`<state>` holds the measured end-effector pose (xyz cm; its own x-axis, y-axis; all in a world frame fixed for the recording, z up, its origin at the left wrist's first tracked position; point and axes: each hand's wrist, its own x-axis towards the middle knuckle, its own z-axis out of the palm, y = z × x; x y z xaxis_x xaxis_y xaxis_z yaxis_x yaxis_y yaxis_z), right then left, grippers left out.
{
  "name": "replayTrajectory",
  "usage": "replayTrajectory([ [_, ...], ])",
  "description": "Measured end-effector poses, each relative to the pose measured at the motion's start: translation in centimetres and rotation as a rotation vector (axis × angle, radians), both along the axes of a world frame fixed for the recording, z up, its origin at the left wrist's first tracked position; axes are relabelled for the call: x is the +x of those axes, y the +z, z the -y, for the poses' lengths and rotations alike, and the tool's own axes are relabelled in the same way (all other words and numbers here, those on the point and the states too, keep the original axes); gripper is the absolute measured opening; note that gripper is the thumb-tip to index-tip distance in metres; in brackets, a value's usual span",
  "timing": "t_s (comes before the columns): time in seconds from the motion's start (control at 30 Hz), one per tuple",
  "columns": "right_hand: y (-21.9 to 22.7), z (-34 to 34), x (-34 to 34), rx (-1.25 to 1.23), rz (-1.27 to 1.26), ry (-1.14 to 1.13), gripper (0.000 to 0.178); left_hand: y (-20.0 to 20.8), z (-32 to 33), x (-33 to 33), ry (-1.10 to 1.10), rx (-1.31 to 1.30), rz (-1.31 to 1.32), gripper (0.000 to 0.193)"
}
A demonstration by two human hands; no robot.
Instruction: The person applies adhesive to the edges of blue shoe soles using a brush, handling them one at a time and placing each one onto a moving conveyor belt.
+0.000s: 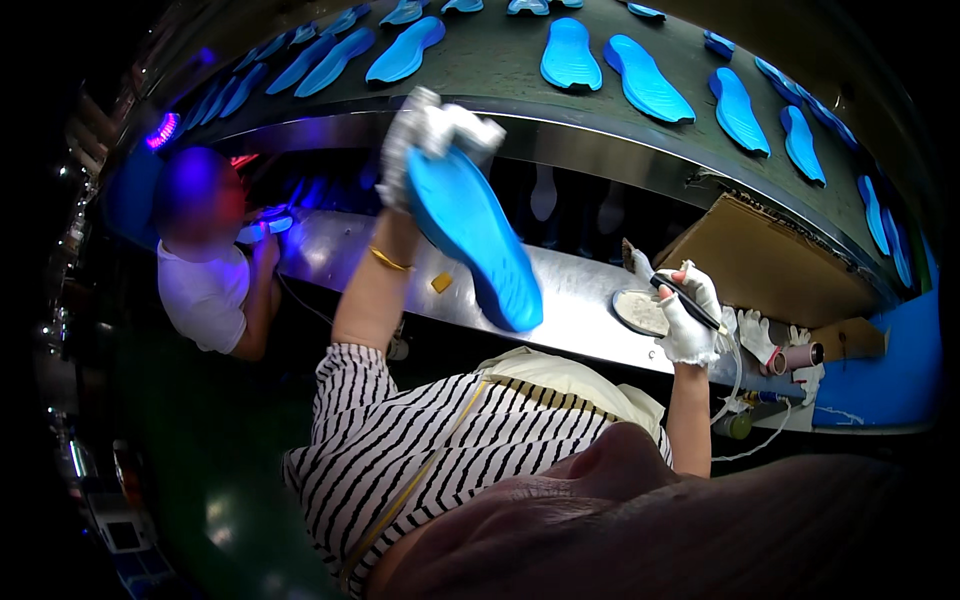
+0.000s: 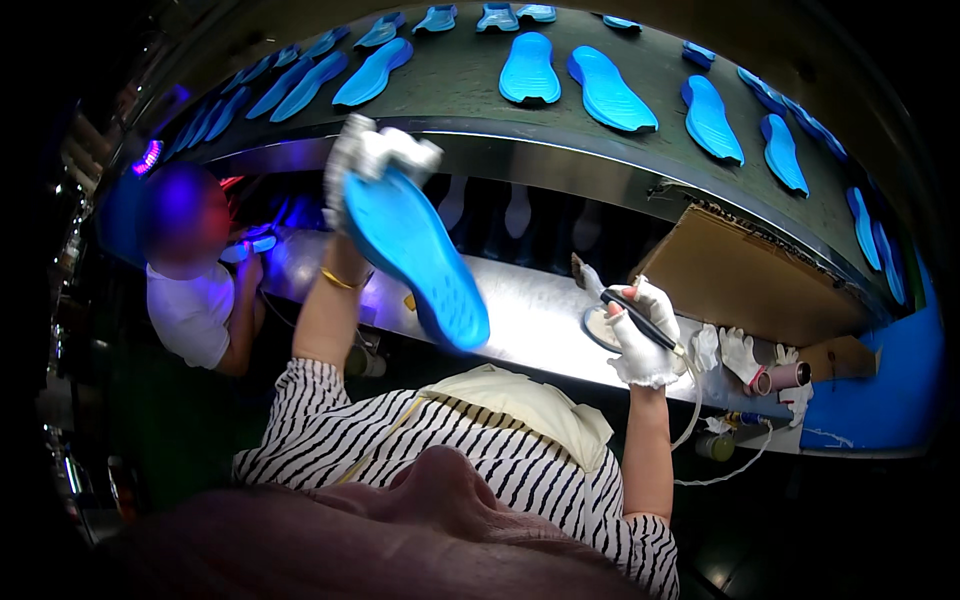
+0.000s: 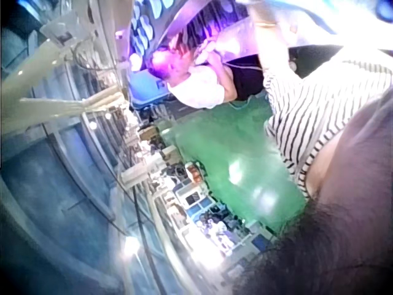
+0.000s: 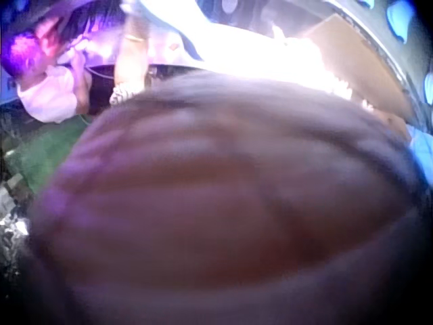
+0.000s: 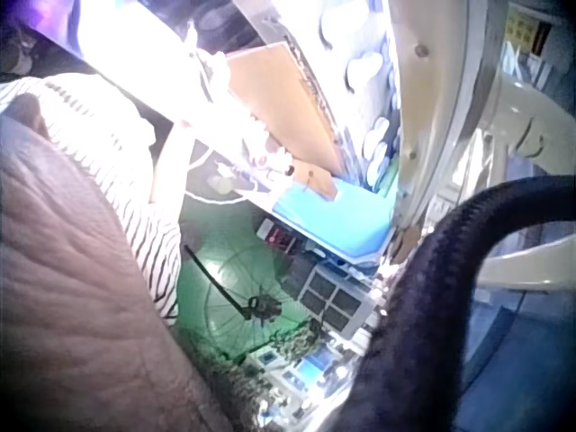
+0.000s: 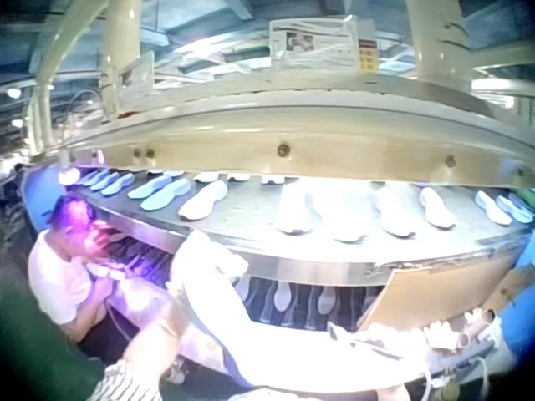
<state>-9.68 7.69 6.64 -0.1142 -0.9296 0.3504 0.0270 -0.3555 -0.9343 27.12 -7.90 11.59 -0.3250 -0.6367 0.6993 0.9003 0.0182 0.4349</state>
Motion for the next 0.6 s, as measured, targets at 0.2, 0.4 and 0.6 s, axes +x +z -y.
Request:
replayTrajectory([
  [0.2, 1.3, -0.1, 1.4, 0.025, -0.071, 0.131, 0.02, -7.6, -8.3, -8.3, -0.228, 0.652, 0.238, 0.081],
  [0.4, 1.1, 1.4, 4.3, -0.001, -0.091, 0.19, 0.015, -8.3, -10.9, -10.3, -0.303, 0.823, 0.267, 0.081],
  [0.6, 2.3, 3.3, 4.9, -0.099, -0.111, 0.02, 0.018, -7.2, -11.3, -15.2, -0.124, 0.779, 0.174, 0.07],
])
